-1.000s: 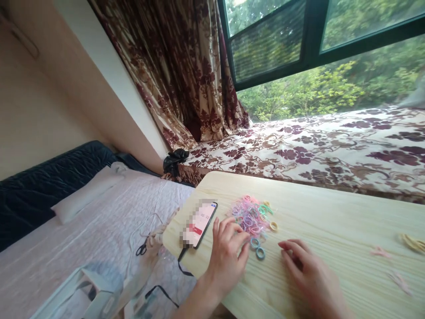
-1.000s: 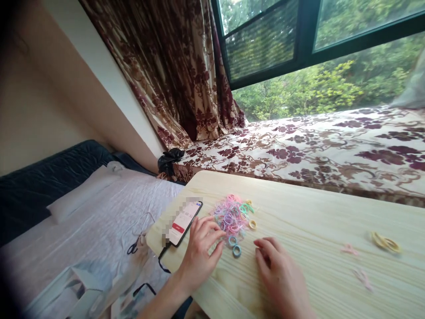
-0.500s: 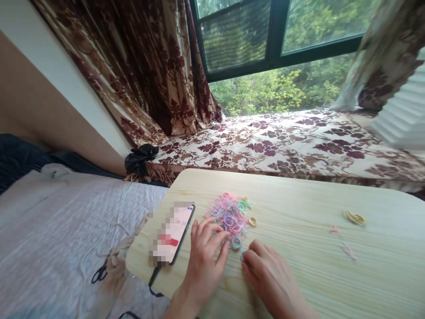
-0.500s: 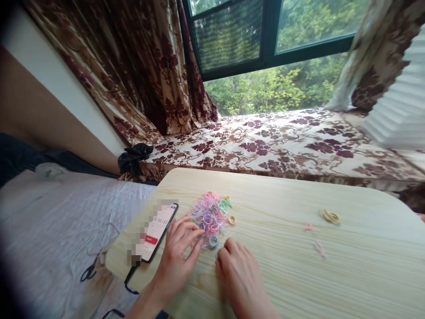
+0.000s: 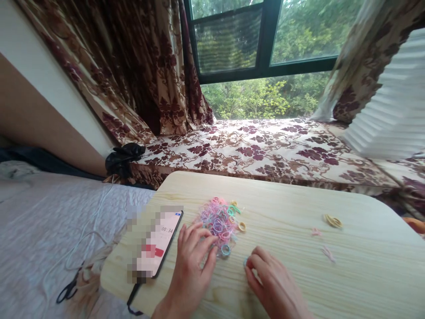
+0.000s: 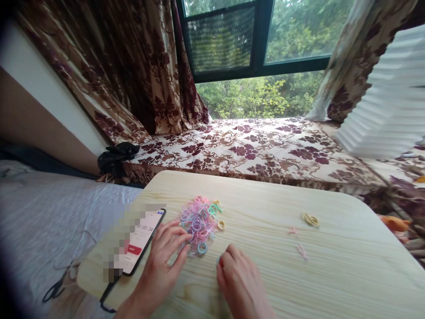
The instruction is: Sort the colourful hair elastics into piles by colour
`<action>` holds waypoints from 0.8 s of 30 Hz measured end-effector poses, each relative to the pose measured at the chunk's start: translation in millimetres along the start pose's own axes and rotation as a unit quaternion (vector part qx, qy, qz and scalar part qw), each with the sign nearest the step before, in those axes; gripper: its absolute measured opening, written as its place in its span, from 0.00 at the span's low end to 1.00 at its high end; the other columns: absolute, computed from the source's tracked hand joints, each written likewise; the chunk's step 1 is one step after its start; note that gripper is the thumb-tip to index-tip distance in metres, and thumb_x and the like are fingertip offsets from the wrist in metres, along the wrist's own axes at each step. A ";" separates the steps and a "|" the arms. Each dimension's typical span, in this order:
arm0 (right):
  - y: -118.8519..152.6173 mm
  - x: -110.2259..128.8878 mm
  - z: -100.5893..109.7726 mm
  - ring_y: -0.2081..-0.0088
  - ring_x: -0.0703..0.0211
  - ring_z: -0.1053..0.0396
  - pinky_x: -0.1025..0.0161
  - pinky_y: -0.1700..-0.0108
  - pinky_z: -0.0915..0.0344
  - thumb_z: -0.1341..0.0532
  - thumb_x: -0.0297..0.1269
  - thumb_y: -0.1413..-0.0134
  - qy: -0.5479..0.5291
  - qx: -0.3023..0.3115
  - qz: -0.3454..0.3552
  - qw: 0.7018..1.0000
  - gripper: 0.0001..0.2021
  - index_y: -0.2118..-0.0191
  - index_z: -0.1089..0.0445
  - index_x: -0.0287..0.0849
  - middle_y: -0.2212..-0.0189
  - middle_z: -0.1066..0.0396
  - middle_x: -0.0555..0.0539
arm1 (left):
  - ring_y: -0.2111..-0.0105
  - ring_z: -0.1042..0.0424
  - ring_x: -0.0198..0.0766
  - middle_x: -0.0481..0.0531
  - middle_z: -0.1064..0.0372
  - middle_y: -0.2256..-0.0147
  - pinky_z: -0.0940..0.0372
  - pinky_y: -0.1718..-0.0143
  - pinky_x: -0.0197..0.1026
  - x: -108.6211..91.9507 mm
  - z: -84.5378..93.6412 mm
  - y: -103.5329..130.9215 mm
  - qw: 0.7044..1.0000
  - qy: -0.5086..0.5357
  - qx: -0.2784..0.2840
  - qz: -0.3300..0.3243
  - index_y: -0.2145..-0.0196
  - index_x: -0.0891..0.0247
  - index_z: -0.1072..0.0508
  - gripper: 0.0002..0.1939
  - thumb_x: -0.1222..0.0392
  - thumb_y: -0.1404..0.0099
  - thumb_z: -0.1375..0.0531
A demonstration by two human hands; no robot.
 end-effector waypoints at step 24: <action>-51.2 -188.5 75.9 0.74 0.53 0.30 0.61 0.73 0.42 0.43 0.38 0.51 0.065 0.070 -0.339 0.936 0.09 0.74 0.26 0.47 0.77 0.26 0.46 | 0.46 0.33 0.48 0.51 0.28 0.60 0.39 0.43 0.59 5.8 -1.6 5.7 1.000 0.005 0.003 0.003 0.58 0.56 0.29 0.12 0.70 0.35 0.44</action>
Point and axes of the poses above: each hand's wrist, its own y-axis away from the middle knuckle, its own z-axis out of the back of the hand, x = y × z, the point moved 1 cm from there along -y, towards the middle knuckle
